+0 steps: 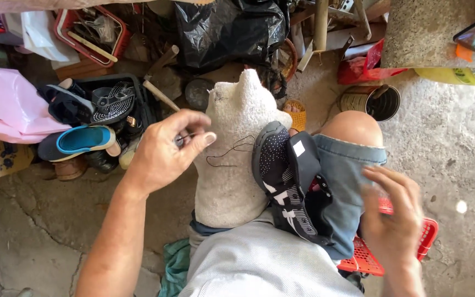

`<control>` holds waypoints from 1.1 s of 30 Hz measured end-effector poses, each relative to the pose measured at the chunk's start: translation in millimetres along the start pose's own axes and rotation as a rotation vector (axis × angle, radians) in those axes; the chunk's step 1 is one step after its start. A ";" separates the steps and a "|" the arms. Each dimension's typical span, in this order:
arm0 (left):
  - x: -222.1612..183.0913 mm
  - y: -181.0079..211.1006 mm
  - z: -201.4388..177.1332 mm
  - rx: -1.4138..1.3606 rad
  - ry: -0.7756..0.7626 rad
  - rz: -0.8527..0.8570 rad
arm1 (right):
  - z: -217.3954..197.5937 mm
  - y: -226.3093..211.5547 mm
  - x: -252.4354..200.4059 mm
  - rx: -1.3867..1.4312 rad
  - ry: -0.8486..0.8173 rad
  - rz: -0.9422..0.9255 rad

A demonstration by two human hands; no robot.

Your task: Hand-sewing the sole of a sneaker using a needle and thread in a repair shop.

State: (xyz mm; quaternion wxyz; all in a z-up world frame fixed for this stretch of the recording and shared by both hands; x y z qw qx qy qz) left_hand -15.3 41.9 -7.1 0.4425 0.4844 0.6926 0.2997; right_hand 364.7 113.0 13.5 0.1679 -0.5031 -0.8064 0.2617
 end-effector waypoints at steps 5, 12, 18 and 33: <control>-14.4 8.5 31.0 0.032 0.052 0.245 | 35.7 -88.2 55.7 -0.037 -0.103 -0.322; -28.2 44.3 33.9 -0.469 -0.204 0.035 | 89.0 -90.7 69.9 -0.112 -0.160 -0.444; -45.5 78.7 21.9 -0.305 0.150 0.139 | 102.8 -91.7 63.0 -0.174 -0.062 -0.462; -93.5 30.4 -16.2 0.671 0.432 0.197 | 27.6 -7.6 -39.7 -0.322 -0.287 0.298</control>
Point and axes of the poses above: each hand's wrist, its own x-axis towards the middle knuckle, its own z-axis out of the palm, y = z × x, the point moved 1 cm from there along x, towards the middle knuckle, and after that the axes turned 2 degrees about z, right-handed, at the moved point
